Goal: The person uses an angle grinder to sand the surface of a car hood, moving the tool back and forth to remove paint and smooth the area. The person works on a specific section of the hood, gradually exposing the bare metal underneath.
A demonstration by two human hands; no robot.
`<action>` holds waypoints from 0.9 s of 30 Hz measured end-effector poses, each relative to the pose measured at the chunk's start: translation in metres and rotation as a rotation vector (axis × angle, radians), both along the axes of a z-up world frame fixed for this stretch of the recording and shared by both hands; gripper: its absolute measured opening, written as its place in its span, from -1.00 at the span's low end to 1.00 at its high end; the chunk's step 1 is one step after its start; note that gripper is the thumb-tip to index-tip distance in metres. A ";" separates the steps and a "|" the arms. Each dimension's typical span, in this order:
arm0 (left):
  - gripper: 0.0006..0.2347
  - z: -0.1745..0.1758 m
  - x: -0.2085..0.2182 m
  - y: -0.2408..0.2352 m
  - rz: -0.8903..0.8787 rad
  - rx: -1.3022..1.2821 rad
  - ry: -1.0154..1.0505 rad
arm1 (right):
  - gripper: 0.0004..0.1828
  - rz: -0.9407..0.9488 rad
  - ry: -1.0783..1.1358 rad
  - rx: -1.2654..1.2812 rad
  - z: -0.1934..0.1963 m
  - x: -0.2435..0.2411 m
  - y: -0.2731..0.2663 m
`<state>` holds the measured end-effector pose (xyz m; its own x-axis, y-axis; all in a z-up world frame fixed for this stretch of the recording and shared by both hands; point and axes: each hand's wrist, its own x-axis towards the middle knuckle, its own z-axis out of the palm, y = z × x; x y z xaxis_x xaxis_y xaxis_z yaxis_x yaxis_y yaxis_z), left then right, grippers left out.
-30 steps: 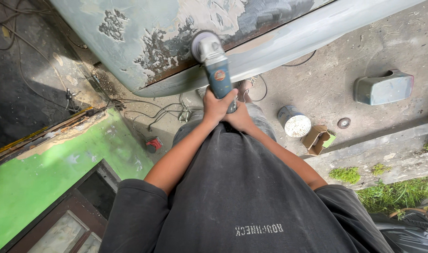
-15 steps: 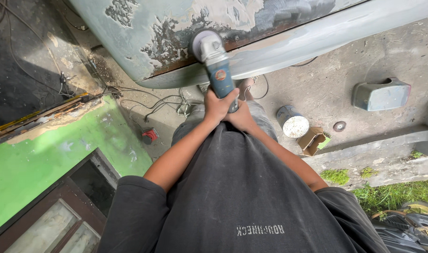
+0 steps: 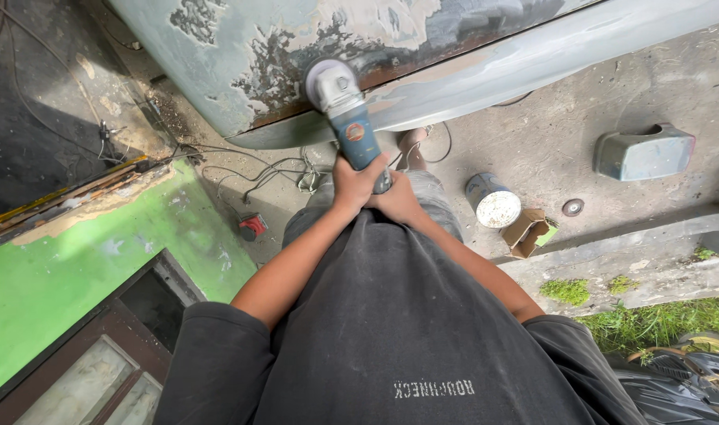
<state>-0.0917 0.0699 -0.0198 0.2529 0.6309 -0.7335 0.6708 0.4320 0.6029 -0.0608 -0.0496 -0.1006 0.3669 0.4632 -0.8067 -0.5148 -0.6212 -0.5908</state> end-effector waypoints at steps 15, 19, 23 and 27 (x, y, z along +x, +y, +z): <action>-0.39 -0.012 -0.018 0.012 0.044 0.021 0.005 | -0.48 0.054 -0.053 0.055 0.009 -0.005 0.017; -0.39 -0.016 -0.023 0.022 0.068 0.027 -0.024 | -0.49 0.077 -0.105 0.022 -0.007 -0.015 0.028; -0.35 -0.007 -0.028 0.032 -0.026 -0.003 -0.124 | -0.49 0.036 -0.099 0.023 -0.003 -0.029 0.045; -0.41 -0.020 -0.045 0.044 0.006 -0.024 -0.076 | -0.49 -0.020 -0.081 0.009 -0.001 -0.038 0.047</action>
<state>-0.1371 0.1139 -0.0401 0.3046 0.6154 -0.7269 0.6207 0.4506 0.6416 -0.0985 -0.0028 -0.1018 0.4405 0.4621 -0.7697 -0.4773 -0.6056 -0.6367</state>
